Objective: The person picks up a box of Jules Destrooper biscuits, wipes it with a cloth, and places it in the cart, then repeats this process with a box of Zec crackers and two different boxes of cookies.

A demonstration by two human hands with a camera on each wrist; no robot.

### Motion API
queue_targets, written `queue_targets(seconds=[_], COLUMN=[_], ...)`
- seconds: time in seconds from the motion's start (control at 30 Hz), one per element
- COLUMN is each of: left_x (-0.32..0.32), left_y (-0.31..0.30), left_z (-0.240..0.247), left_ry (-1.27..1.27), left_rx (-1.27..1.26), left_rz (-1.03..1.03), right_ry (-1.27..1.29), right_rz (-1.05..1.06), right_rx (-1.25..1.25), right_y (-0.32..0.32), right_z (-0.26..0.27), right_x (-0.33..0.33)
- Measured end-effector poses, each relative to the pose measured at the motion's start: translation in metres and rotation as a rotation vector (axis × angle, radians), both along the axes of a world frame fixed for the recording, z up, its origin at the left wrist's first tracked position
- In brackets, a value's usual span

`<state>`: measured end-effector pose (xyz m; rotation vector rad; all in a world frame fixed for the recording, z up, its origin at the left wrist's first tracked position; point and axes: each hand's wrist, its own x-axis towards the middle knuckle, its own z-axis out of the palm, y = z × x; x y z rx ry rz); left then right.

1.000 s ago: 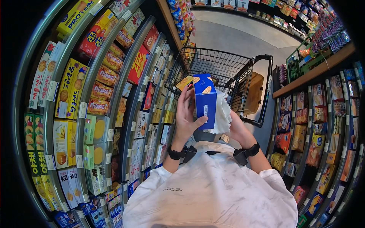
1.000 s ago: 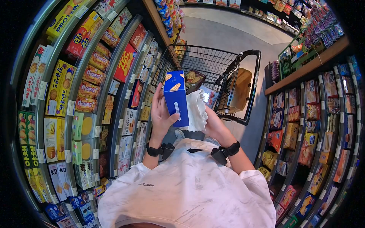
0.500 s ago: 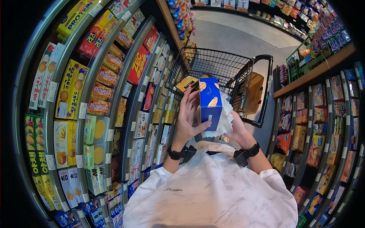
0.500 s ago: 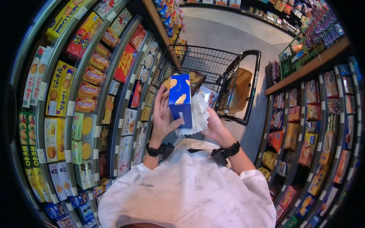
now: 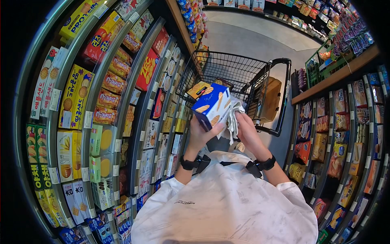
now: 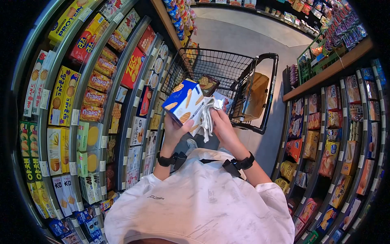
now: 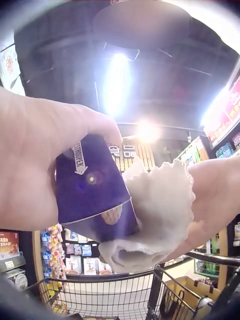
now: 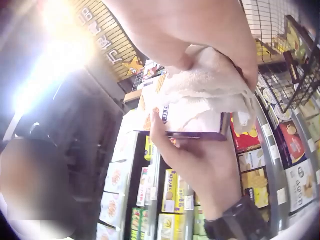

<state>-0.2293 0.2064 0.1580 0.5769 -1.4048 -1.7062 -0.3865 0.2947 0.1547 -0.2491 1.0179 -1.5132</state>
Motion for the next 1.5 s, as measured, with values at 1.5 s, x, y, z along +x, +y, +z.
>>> queue_targets(seconds=[1.5], left_x=[0.028], left_y=[-0.019], left_z=[0.039], left_ry=[-0.507], left_rx=[-0.462], left_rz=[-0.172], right_ry=[0.788], right_rz=[0.19], right_rx=[-0.162], right_y=[0.007], right_z=[-0.008], right_x=[-0.022])
